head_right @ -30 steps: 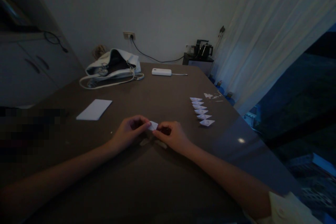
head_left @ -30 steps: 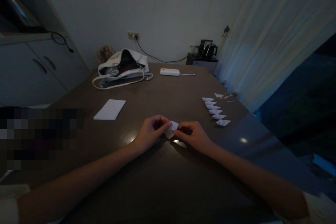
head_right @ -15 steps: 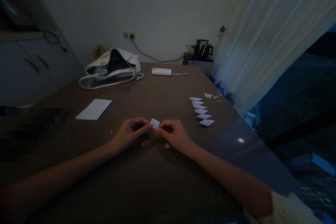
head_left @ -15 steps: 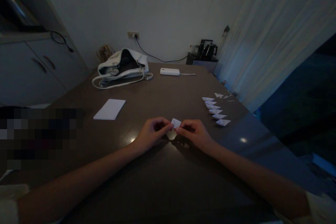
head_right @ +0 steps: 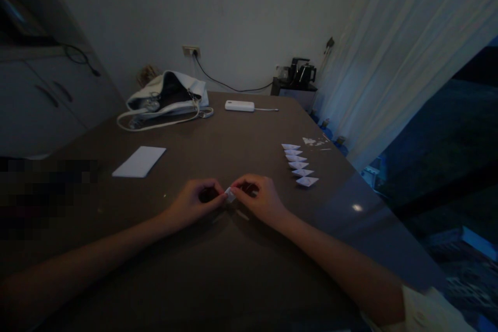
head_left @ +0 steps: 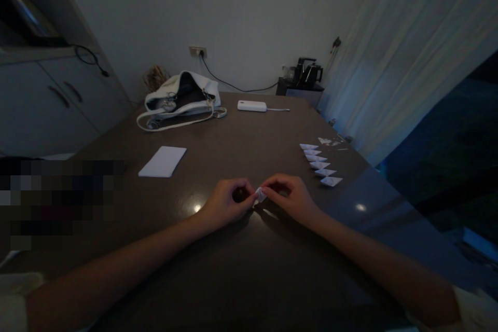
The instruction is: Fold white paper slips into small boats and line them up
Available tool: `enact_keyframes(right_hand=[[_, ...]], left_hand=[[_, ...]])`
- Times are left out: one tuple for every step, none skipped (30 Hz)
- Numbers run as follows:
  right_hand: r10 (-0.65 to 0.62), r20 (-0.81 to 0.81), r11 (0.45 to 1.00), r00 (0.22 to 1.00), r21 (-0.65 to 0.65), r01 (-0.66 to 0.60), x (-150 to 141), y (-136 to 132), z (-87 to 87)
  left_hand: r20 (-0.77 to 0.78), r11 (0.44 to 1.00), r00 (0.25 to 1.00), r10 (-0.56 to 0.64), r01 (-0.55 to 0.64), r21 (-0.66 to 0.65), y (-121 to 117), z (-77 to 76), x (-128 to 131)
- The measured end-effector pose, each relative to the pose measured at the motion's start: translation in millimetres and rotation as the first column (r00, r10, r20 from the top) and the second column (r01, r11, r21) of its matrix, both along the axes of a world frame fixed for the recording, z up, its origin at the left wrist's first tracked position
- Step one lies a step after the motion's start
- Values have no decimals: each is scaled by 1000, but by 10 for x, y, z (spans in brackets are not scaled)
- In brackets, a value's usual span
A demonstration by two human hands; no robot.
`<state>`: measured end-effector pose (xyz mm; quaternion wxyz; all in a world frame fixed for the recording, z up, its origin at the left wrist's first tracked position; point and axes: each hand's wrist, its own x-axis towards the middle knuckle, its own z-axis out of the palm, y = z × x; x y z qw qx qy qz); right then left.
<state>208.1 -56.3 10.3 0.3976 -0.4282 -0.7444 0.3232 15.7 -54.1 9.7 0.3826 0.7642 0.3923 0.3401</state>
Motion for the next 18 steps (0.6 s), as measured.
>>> enact_keyframes(right_hand=[[0, 7, 1000, 1000, 10, -1, 4, 7, -7], [0, 10, 1000, 1000, 17, 0, 7, 11, -14], [0, 12, 1000, 1000, 24, 0, 6, 12, -19], [3, 11, 1000, 1000, 30, -3, 3, 11, -22], [10, 11, 999, 1000, 34, -10, -1, 6, -22], [16, 9, 999, 1000, 37, -16, -7, 0, -18], [21, 6, 999, 1000, 40, -21, -13, -7, -12], [24, 3, 999, 1000, 43, -24, -18, -15, -4], [24, -1, 999, 1000, 47, -24, -22, -22, 4], [22, -5, 998, 1000, 52, -21, -25, -28, 12], [17, -9, 998, 1000, 57, -17, -26, -34, 19], [13, -12, 998, 1000, 62, -12, -26, -39, 25], [11, -14, 998, 1000, 65, -10, -26, -43, 30], [7, -15, 998, 1000, 67, -6, -25, -47, 34], [2, -13, 998, 1000, 70, -1, -25, -51, 38], [-5, -10, 997, 1000, 74, 6, -25, -54, 41], [-12, -8, 997, 1000, 79, 13, -27, -57, 45], [-19, -8, 996, 1000, 86, 19, -29, -60, 49]], left_hand=[[-3, 1000, 1000, -2, 3, 9, -1, -4, 2], [-3, 1000, 1000, -3, 3, 15, 0, -8, 3], [0, 1000, 1000, -2, 2, 19, 3, -11, 4], [4, 1000, 1000, 0, 0, 21, 7, -14, 4], [11, 1000, 1000, 4, -4, 19, 13, -17, 5], [20, 1000, 1000, 8, -8, 12, 18, -20, 5], [31, 1000, 999, 12, -13, 5, 22, -23, 5], [40, 1000, 999, 15, -15, -1, 25, -25, 6], [49, 1000, 999, 18, -17, -6, 26, -25, 7], [57, 1000, 998, 19, -18, -10, 25, -23, 9], [64, 1000, 998, 21, -20, -13, 22, -20, 11], [71, 1000, 997, 24, -23, -13, 18, -14, 14], [76, 1000, 997, 28, -28, -12, 14, -8, 16], [80, 999, 996, 35, -35, -8, 11, -2, 18], [82, 999, 996, 42, -42, -2, 8, 3, 18], [82, 999, 995, 48, -49, 6, 7, 7, 18], [82, 998, 995, 53, -54, 16, 7, 8, 17], [82, 998, 995, 58, -60, 25, 7, 9, 15]])
